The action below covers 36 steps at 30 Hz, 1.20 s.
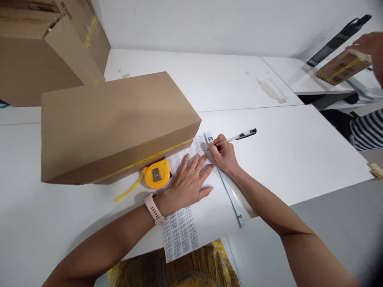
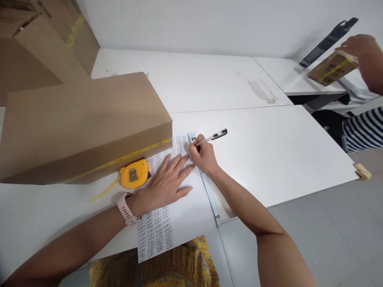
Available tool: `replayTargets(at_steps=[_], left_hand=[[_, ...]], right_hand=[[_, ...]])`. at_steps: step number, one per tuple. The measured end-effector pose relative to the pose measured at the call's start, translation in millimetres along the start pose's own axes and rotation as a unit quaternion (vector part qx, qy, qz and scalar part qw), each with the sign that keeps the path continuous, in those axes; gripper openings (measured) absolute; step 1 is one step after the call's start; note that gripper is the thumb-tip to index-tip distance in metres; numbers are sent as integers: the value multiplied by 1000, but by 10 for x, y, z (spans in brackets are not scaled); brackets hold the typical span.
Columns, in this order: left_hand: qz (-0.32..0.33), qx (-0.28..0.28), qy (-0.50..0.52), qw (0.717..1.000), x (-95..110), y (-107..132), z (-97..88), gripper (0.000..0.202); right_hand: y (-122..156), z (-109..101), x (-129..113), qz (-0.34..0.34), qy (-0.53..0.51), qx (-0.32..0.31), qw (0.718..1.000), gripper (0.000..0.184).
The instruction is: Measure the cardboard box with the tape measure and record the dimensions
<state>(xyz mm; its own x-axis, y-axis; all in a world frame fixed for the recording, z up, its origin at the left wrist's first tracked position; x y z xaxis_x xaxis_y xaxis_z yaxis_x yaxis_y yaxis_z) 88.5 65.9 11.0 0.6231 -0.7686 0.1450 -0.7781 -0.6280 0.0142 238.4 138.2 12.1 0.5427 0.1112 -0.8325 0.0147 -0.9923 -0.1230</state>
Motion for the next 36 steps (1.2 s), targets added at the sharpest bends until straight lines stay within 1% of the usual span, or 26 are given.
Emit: replayTargets(at_steps=[3,9,16,28,36], left_hand=[[1,3,-1,1000,-2,-2,8,63],[-1,1,0,1000,-5,-3,13,63],[-1,-1,4,1000,5,-4,-5,62],[-2,-8,7,1000,0,0,-25,63],[-2,2,4,1000,1,0,-7,62]], right_hand=[[0,-13,-6,-1,-1,11,1000,19],[-3,0,-12,7,2,-5,1000,19],[-5,-9,-39,0,10,1,1000,19],[-6,-6,-18,5,2,-10,1000,18],[-6,-19,-14,13,7,5,1000,19]])
Point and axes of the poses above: each hand's wrist, its own y-axis away from the middle knuckle, its own z-axis out of the palm, x = y × z, the point moved 5 cm from there along -y, towards the middle knuckle, and after that the axes turned 8 degrees about -x, right-handed, at the moved point
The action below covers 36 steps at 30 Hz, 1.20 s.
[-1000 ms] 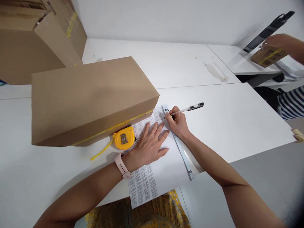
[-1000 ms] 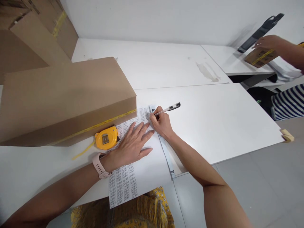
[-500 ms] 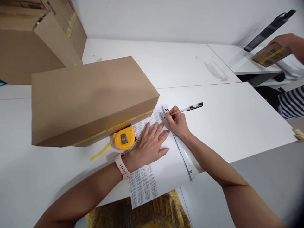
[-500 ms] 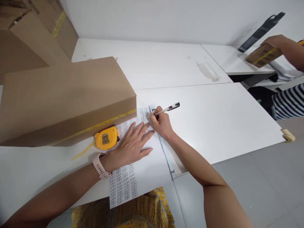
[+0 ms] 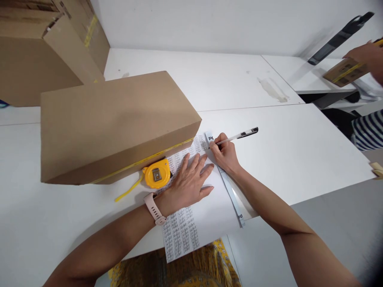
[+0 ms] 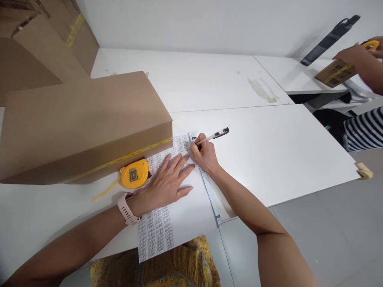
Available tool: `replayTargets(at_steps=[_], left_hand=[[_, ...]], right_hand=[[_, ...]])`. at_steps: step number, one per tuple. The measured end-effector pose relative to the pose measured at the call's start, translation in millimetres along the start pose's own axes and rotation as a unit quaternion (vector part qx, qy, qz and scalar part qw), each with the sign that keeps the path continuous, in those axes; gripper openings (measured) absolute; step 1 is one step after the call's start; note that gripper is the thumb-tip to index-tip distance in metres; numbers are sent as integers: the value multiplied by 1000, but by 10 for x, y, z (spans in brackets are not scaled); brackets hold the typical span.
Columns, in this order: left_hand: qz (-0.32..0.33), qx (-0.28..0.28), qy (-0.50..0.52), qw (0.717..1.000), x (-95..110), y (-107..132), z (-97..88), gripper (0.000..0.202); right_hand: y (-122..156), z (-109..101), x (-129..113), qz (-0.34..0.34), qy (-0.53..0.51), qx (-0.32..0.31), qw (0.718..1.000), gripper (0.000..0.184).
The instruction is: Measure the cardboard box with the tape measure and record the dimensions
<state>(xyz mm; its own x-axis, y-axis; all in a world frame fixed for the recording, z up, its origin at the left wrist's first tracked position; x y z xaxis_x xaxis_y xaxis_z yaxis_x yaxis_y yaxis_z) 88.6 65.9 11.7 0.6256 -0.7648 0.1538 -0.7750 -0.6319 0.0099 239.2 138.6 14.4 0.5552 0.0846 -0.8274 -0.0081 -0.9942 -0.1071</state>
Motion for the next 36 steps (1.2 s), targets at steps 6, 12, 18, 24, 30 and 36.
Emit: replayTargets(at_steps=[6,12,18,24,30,36], left_hand=[[-1,-5,-1,1000,-3,0,-2,62],[1,3,-5,1000,0,0,13,63],[1,1,-4,1000,0,1,19,62],[-2,4,1,1000,-4,3,17,62],[-1,0,-3,1000,-2,1,11,62],[-1,-3,0,1000,-3,-5,-1,63]], right_hand=[[-2,-1,-7,-3,2,-6,1000,19],[2,-5,3,-3,-4,-1,1000,18],[3,-12,11,-3,4,10,1000,18],[-2,-25,20,-1,9,4,1000,18],[1,-28,30,2,9,9,1000,18],[-3,-29,18,0,14,3,1000,19]])
Point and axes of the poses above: each hand's wrist, its own y-axis away from the middle knuckle, its own z-axis out of the palm, x = y × z, the point moved 5 cm from there along -y, towards the middle knuckle, and after that the axes turned 8 degrees about -x, right-handed, at the moved point
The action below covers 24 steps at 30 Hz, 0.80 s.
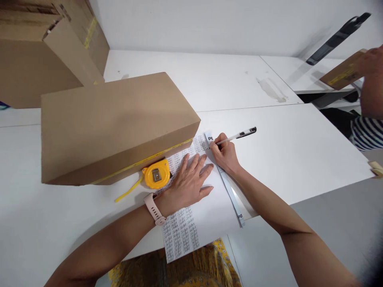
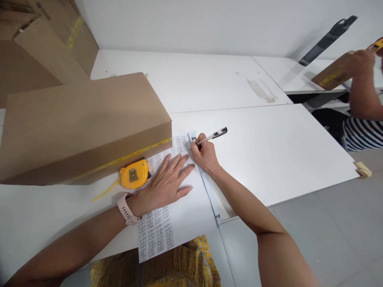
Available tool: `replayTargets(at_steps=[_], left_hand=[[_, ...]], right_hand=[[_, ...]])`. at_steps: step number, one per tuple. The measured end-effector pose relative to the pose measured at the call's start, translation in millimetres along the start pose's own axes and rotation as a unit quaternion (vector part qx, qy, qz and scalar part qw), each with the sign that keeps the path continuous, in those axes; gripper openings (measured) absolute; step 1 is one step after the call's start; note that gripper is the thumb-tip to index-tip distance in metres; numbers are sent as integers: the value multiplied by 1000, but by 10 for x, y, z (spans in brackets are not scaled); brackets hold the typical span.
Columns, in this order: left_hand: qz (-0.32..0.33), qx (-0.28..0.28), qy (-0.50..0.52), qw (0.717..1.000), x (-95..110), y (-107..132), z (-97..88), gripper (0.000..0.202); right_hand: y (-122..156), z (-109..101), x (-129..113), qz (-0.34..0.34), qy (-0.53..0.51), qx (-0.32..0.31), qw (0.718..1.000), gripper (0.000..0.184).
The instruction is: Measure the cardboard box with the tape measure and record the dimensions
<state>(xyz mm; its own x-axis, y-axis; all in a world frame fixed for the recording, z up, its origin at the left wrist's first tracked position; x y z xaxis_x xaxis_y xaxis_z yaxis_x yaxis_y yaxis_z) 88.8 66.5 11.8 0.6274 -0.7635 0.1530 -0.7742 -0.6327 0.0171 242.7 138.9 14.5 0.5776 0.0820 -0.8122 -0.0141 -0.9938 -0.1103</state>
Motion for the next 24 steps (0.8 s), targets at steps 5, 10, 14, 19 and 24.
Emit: replayTargets(at_steps=[5,10,14,19,24], left_hand=[[0,-2,1,1000,2,6,-5,62],[1,-2,4,1000,-2,11,-18,62],[2,-3,1,1000,-6,15,-10,62],[3,3,-8,1000,-15,25,15,62],[15,28,-33,999,6,18,-15,60]], right_hand=[[6,10,30,0,-7,3,1000,20],[9,-68,45,-17,-21,58,998,22],[-26,-398,106,-84,-2,146,986,13],[-154,-568,335,-133,242,26,961,30],[-215,-503,525,-105,317,-10,942,60]])
Point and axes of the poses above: each hand's wrist, its own y-axis away from the middle knuckle, its own z-axis out of the palm, x = y × z, the point moved 5 cm from there along -y, towards the middle knuckle, and after that the axes turned 8 degrees about -x, right-handed, at the moved point
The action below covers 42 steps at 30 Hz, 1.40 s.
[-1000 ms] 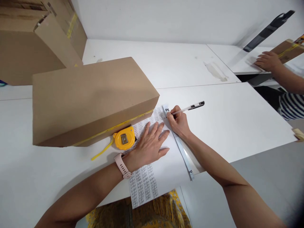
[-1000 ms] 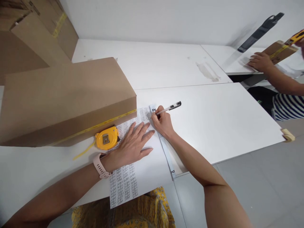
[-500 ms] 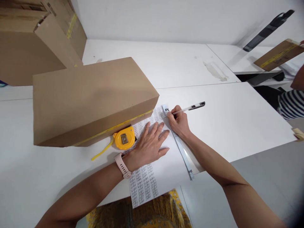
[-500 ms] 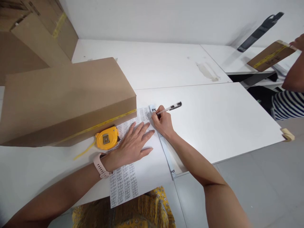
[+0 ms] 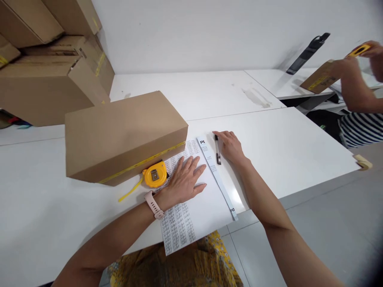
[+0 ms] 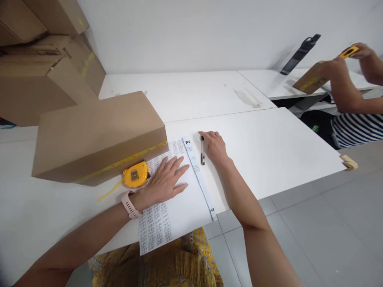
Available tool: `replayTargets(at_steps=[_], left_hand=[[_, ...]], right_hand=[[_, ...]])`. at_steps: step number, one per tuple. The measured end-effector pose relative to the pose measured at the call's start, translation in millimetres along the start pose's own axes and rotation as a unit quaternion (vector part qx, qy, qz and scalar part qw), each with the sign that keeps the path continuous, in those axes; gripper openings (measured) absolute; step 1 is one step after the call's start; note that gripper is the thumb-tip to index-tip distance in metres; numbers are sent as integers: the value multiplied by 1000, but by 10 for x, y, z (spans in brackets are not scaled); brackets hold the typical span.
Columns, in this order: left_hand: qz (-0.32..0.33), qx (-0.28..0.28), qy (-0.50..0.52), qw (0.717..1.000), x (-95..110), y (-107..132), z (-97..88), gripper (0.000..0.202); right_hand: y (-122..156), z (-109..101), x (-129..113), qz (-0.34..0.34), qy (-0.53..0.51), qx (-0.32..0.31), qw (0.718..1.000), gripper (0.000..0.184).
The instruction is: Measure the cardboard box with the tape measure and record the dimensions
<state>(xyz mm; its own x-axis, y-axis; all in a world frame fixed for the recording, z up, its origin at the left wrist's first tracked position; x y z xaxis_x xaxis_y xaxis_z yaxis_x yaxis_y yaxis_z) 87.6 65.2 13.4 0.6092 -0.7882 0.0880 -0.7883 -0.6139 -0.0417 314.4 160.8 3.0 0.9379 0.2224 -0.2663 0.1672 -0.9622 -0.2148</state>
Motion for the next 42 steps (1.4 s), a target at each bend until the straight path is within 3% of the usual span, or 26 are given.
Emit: replayTargets(at_steps=[3,5,9,12,15,20,24,25,27,29,31,35,38,40,42], left_hand=[[17,67,-35,997,30,18,-128,33],[7,140,-52,989,14,99,-271,18],[-64,254,-64,963,-146,480,-519,8],[-152,246,-65,955,-339,801,-529,18],[-218,201,-22,955,-491,971,-417,39],[-274,143,59,949,-591,929,-260,56],[-295,144,180,927,-450,962,-333,58],[-286,139,230,920,-362,984,-363,61],[-251,114,328,903,-144,1025,-426,66],[-220,90,386,891,58,1075,-504,69],[-217,72,406,885,171,1143,-570,70],[-233,46,446,863,149,1340,-645,67],[-238,35,471,849,-35,1560,-752,65],[-259,43,465,845,-284,1752,-909,66],[-297,69,441,844,-642,1967,-1149,68]], right_hand=[[-26,42,43,21,-29,32,999,64],[-47,65,85,34,-46,47,997,60],[-82,96,154,52,-72,53,995,52],[-91,97,161,62,-98,59,992,51],[-89,87,136,78,-124,64,987,49],[4,-88,14,124,-180,121,968,48],[341,-403,-369,113,-276,202,933,40],[453,-447,-531,97,-318,182,926,35],[675,-434,-951,40,-409,35,911,31],[928,-386,-1423,-47,-457,-137,878,35],[1130,-370,-1748,-93,-476,-220,846,39],[1230,-294,-1981,-80,-544,-292,783,37],[1098,-316,-1974,-65,-611,-326,718,31],[882,-465,-1888,-73,-625,-313,711,28],[543,-719,-1706,-71,-616,-253,742,23]])
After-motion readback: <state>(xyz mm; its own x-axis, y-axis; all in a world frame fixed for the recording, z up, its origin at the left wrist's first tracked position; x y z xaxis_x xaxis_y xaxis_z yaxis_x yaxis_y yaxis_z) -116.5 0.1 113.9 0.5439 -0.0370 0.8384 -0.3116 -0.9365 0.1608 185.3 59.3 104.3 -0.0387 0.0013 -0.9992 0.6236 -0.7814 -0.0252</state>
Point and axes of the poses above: each hand's wrist, its own y-axis away from the middle knuckle, its own z-axis out of the palm, x = y × z, the point moved 5 cm from there along -y, towards the middle knuckle, and after that the axes turned 8 degrees about -x, right-handed, at the moved point
